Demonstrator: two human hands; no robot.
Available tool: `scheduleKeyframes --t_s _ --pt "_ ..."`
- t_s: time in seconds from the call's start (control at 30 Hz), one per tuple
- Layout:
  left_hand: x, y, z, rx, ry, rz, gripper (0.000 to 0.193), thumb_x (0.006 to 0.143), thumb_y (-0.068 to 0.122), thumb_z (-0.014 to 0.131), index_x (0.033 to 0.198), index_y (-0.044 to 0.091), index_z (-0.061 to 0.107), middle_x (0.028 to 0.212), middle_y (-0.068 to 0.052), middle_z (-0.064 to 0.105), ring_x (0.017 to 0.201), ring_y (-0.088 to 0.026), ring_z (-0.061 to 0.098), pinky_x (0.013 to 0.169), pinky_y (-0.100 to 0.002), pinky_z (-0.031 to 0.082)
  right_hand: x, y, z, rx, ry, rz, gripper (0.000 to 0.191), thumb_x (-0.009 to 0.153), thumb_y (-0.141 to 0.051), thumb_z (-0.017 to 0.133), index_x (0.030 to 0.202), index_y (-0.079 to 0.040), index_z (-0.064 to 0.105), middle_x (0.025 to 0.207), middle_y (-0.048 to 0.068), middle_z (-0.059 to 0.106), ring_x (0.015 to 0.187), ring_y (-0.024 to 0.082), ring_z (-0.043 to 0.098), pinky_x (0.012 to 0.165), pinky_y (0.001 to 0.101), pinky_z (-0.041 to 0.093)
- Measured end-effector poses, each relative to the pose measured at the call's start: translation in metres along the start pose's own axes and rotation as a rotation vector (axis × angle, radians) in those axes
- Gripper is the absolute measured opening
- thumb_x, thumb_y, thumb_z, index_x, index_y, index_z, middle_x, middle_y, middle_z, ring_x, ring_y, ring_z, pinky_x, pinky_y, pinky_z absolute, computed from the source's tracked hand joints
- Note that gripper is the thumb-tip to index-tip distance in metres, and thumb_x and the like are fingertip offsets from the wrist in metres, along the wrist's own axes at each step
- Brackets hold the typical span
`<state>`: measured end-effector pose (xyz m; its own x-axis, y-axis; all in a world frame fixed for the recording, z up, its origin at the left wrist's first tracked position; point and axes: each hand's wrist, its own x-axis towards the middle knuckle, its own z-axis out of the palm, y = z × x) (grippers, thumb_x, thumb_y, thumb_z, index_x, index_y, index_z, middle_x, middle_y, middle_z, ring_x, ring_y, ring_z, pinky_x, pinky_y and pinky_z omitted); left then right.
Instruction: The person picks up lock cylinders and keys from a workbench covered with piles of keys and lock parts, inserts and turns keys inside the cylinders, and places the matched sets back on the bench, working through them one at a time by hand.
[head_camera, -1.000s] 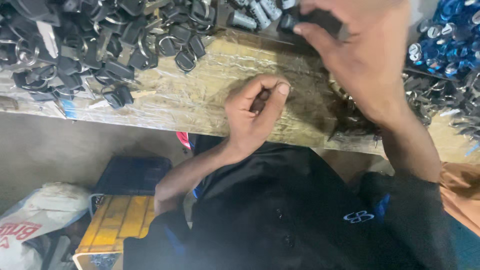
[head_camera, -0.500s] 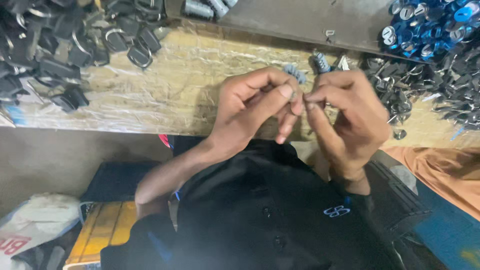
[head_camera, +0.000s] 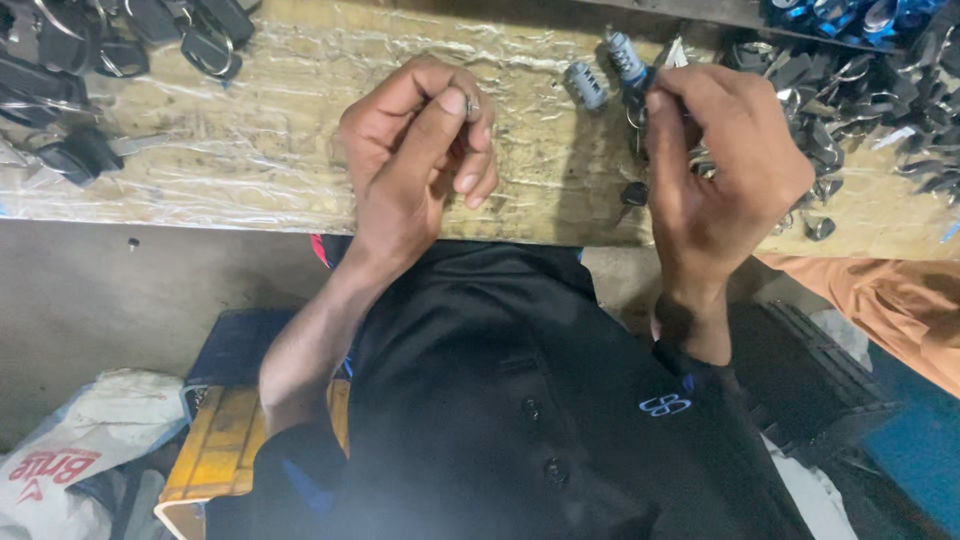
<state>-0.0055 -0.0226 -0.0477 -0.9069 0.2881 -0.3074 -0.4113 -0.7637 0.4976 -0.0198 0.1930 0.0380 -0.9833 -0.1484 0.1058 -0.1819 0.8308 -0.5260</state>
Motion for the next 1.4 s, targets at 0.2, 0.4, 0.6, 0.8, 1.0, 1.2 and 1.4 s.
scheduleKeyframes --t_s 0.2,0.4,0.6,0.8,1.0,1.2,1.4 --pt "0.003 0.004 0.006 -0.020 -0.003 -0.013 0.015 0.117 0.006 0.050 0.108 -0.004 0.056 0.092 -0.012 0.058 0.063 -0.012 0.047 0.058 -0.029 0.045 0.003 -0.012 0.024 -0.252 -0.195 -0.187 0.031 0.102 0.006 0.073 0.132 0.003 0.064 0.121 0.015 0.060 0.103 0.030 0.060 0.085 0.0381 0.052" --pt "0.007 0.007 0.007 -0.070 -0.013 -0.006 0.017 0.117 0.008 0.050 0.106 -0.004 0.055 0.091 -0.011 0.057 0.064 -0.012 0.048 0.059 -0.029 0.045 0.000 -0.001 0.025 -0.264 -0.247 -0.122 0.030 0.108 0.002 0.069 0.137 0.004 0.059 0.128 0.018 0.054 0.111 0.033 0.058 0.093 0.0403 0.050" --pt "0.009 0.009 0.009 -0.086 -0.031 -0.052 0.015 0.117 0.009 0.050 0.111 -0.003 0.056 0.092 -0.011 0.058 0.066 -0.012 0.050 0.060 -0.029 0.046 0.009 -0.022 0.011 -0.220 -0.293 -0.100 0.028 0.105 0.004 0.071 0.131 0.001 0.062 0.125 0.017 0.056 0.110 0.034 0.060 0.091 0.0406 0.053" --pt "0.010 0.013 0.013 0.011 -0.070 -0.066 0.017 0.116 0.010 0.053 0.110 -0.006 0.059 0.091 -0.012 0.062 0.065 -0.012 0.054 0.058 -0.028 0.047 0.040 -0.042 0.013 -0.005 -0.283 -0.136 0.034 0.095 0.009 0.074 0.127 0.009 0.063 0.115 0.022 0.059 0.097 0.033 0.065 0.077 0.0393 0.055" --pt "0.001 0.018 0.029 -0.020 -0.137 -0.141 0.019 0.116 0.009 0.056 0.109 -0.008 0.062 0.093 -0.014 0.067 0.067 -0.014 0.058 0.058 -0.029 0.053 0.009 -0.022 0.010 1.236 0.073 0.358 0.022 0.088 -0.012 0.082 0.102 0.000 0.071 0.101 0.011 0.069 0.075 0.015 0.071 0.065 0.0284 0.061" --pt "-0.003 0.024 0.049 0.012 -0.183 -0.253 0.018 0.113 0.008 0.061 0.108 -0.008 0.067 0.086 -0.011 0.066 0.059 -0.009 0.054 0.049 -0.027 0.048 -0.030 0.012 0.024 1.069 -0.005 0.283 0.024 0.092 -0.004 0.082 0.109 0.006 0.068 0.106 0.017 0.070 0.087 0.017 0.069 0.077 0.0235 0.056" --pt "0.000 0.027 0.052 0.233 -0.124 -0.265 0.017 0.109 0.009 0.066 0.104 -0.006 0.072 0.072 -0.003 0.061 0.053 -0.004 0.048 0.048 -0.023 0.036 -0.032 0.007 0.017 0.992 -0.003 0.315 0.023 0.085 -0.001 0.079 0.104 0.005 0.070 0.102 0.016 0.069 0.085 0.016 0.068 0.075 0.0247 0.056"
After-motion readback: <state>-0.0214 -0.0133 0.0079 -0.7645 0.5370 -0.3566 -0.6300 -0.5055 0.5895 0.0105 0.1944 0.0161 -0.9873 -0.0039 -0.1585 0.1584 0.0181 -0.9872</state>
